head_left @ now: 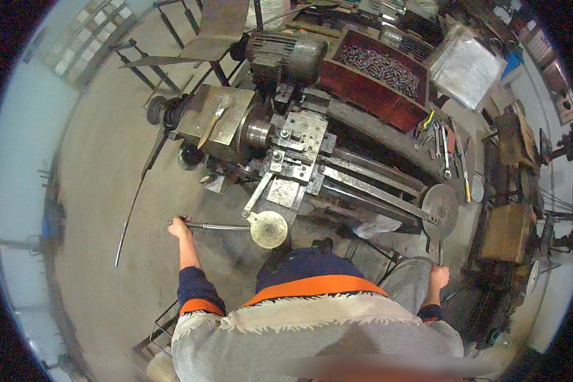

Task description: The person operates a metal lathe, repeatedly inserting small metal rods into the chuck, machining them, and removing the finished pieces. The person places the finished pieces into a metal basket on the floor.

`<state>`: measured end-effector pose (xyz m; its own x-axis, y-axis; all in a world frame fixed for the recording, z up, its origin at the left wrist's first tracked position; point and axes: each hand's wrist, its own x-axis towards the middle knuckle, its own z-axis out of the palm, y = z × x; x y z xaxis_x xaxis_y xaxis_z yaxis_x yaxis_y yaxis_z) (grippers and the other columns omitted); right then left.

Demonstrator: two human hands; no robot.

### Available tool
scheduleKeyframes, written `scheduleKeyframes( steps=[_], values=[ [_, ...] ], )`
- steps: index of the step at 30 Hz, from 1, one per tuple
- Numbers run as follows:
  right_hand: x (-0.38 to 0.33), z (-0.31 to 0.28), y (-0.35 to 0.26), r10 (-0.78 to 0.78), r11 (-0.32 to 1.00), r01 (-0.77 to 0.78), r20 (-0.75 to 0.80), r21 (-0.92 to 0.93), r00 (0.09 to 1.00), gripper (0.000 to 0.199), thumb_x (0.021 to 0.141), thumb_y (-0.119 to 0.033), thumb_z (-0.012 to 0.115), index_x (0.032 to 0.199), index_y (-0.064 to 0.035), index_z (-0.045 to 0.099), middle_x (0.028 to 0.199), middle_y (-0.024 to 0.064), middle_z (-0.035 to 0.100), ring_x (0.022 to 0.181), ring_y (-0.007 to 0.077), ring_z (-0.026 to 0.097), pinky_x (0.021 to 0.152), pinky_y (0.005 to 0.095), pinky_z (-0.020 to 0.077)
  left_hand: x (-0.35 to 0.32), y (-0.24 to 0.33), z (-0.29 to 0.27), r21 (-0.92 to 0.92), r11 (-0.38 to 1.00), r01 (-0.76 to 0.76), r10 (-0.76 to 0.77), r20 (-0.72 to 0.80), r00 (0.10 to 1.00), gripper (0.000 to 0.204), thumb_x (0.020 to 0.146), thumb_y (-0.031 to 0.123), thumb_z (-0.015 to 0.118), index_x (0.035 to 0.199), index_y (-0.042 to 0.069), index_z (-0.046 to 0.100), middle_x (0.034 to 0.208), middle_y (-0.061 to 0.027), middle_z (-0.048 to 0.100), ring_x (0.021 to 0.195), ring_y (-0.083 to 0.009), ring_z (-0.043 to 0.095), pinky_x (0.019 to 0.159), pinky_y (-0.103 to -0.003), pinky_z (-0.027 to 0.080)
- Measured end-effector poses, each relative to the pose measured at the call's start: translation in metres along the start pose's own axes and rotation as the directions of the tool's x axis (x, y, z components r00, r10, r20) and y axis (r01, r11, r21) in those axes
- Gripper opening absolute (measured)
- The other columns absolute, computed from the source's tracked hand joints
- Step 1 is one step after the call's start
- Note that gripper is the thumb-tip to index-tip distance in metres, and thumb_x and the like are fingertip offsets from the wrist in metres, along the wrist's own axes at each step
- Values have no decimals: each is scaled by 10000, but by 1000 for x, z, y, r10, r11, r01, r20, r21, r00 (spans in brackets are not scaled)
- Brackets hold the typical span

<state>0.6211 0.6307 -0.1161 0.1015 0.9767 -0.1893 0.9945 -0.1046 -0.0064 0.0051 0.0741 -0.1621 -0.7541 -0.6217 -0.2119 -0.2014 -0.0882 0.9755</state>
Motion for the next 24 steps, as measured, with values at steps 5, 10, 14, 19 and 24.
scheduleKeyframes(
  steps=[5, 10, 14, 19, 24],
  values=[
    [66, 12, 44, -248, 955, 231, -74, -188, 966, 361, 667, -328, 557, 796, 6, 602, 837, 221, 600, 814, 376, 576, 717, 452, 454, -46, -7, 22, 46, 998, 50, -52, 62, 997, 120, 701, -15, 426, 676, -131, 442, 591, -191, 517, 450, -265, 530, 400, -378, 466],
    [85, 6, 43, -200, 974, 198, -4, -108, 980, 337, 648, -305, 565, 761, 11, 589, 835, 221, 596, 805, 380, 570, 691, 443, 455, -53, 7, 72, 323, 946, 15, -54, 114, 992, 139, 686, -2, 419, 616, -107, 477, 561, -179, 528, 439, -259, 538, 408, -361, 461],
    [96, 39, 72, -312, 947, 300, -96, -115, 945, 315, 654, -274, 543, 729, 30, 573, 775, 235, 589, 754, 400, 563, 675, 461, 449, -38, 2, 121, 393, 908, -149, 27, 299, 954, 170, 675, 30, 453, 599, -109, 512, 535, -152, 540, 435, -232, 553, 400, -339, 434],
    [42, 36, 40, 11, 1000, -10, 10, -20, 1000, 356, 670, -258, 537, 846, 48, 577, 900, 280, 572, 877, 420, 550, 752, 457, 445, -56, 12, 150, 169, 986, -7, -55, 362, 930, 139, 689, -28, 423, 678, -148, 495, 573, -172, 549, 449, -253, 569, 381, -338, 485],
    [7, 23, 16, -35, 999, 34, 48, 29, 998, 393, 640, -270, 548, 858, 56, 571, 904, 273, 577, 893, 415, 551, 784, 442, 438, -63, 18, 150, 273, 960, -59, -30, 312, 950, 126, 694, -29, 430, 742, -145, 447, 576, -186, 547, 425, -269, 567, 374, -352, 498]
  ],
)
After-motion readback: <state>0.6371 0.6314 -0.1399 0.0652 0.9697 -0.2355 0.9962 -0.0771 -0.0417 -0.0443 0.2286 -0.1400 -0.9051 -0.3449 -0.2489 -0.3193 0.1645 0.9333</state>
